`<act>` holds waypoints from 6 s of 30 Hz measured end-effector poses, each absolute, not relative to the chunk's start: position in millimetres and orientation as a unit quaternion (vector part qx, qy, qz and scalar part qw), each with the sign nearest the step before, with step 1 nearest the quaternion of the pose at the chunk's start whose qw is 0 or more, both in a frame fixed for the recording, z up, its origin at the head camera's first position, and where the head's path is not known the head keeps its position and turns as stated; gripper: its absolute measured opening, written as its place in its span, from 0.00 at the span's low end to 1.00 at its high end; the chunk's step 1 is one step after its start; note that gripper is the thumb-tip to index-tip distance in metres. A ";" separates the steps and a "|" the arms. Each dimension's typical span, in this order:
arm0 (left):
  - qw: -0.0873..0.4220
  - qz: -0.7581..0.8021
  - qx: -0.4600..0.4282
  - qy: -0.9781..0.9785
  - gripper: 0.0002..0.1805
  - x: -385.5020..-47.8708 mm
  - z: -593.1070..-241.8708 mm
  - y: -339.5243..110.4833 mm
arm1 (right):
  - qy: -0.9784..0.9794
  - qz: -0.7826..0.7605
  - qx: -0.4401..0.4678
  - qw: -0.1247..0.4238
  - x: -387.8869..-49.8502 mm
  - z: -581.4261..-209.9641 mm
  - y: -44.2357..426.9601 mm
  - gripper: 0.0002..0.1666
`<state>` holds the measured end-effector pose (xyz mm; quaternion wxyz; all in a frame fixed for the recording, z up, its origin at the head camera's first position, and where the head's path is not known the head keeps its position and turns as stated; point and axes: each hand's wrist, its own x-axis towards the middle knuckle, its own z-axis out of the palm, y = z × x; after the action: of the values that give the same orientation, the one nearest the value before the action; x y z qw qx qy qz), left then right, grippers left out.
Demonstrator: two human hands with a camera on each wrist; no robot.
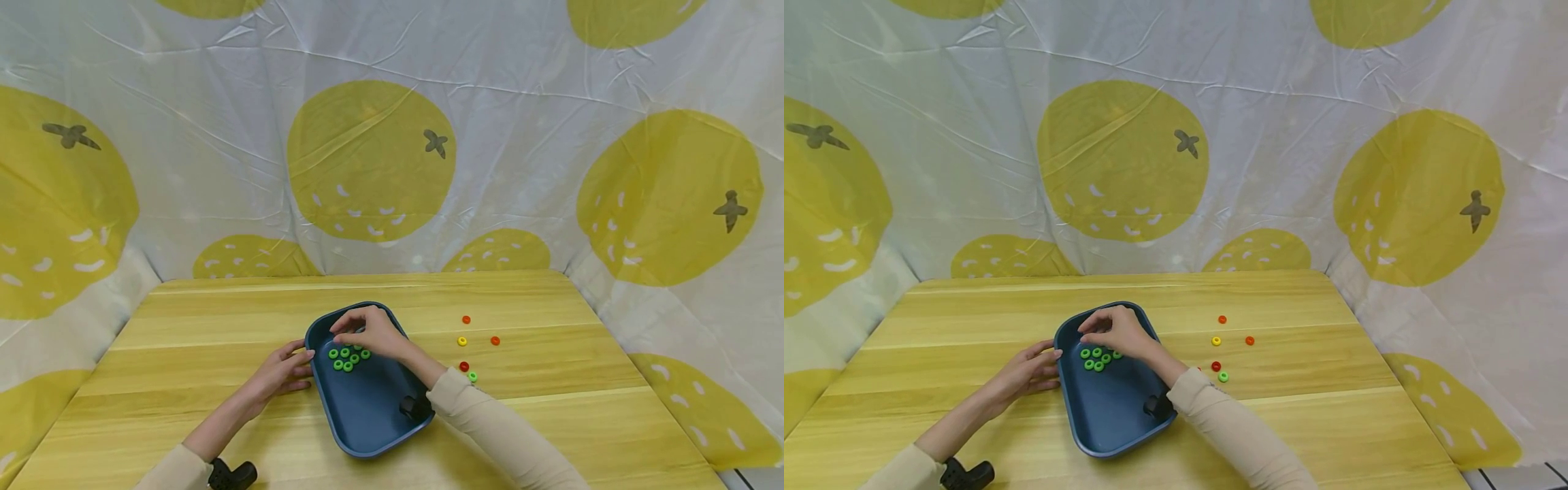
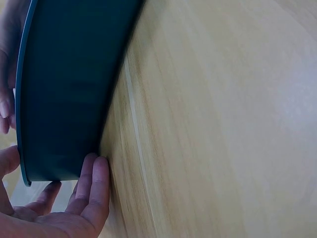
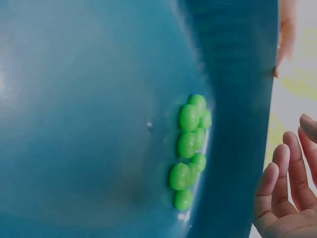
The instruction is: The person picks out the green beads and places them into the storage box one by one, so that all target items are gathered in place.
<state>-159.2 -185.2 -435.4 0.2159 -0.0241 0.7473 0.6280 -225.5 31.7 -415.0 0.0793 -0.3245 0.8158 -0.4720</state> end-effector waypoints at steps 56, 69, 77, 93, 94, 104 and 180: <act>0.210 0.623 -0.027 0.753 0.37 -157.4 -434.8 -184.1 | 0.841 -0.498 -0.196 0.080 -181.3 -415.8 198.5 0.12; 0.207 0.625 -0.039 0.752 0.35 -157.7 -434.8 -184.2 | 0.879 -0.425 -0.214 0.039 -172.5 -446.5 231.7 0.07; 0.206 0.626 -0.035 0.751 0.37 -157.1 -434.8 -184.3 | 0.900 -0.370 -0.228 0.015 -168.4 -457.9 237.2 0.07; 0.209 0.623 -0.033 0.753 0.36 -157.3 -434.3 -184.9 | 0.931 -0.257 -0.258 0.006 -164.1 -452.5 232.7 0.07; 0.210 0.623 -0.030 0.753 0.37 -157.2 -434.3 -185.0 | 0.931 -0.258 -0.259 0.007 -164.1 -452.5 232.8 0.07; 0.211 0.623 -0.030 0.753 0.37 -157.0 -435.0 -184.8 | 0.908 -0.334 -0.254 0.011 -166.9 -450.4 231.1 0.07; 0.208 0.628 -0.034 0.749 0.37 -157.8 -434.0 -184.1 | 0.850 -0.401 -0.338 0.043 -237.7 -397.3 41.4 0.12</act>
<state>-157.8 -184.1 -434.0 0.2078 -0.0336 0.7490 0.6282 -237.7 41.4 -397.3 0.0435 -0.3380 0.8504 -0.4008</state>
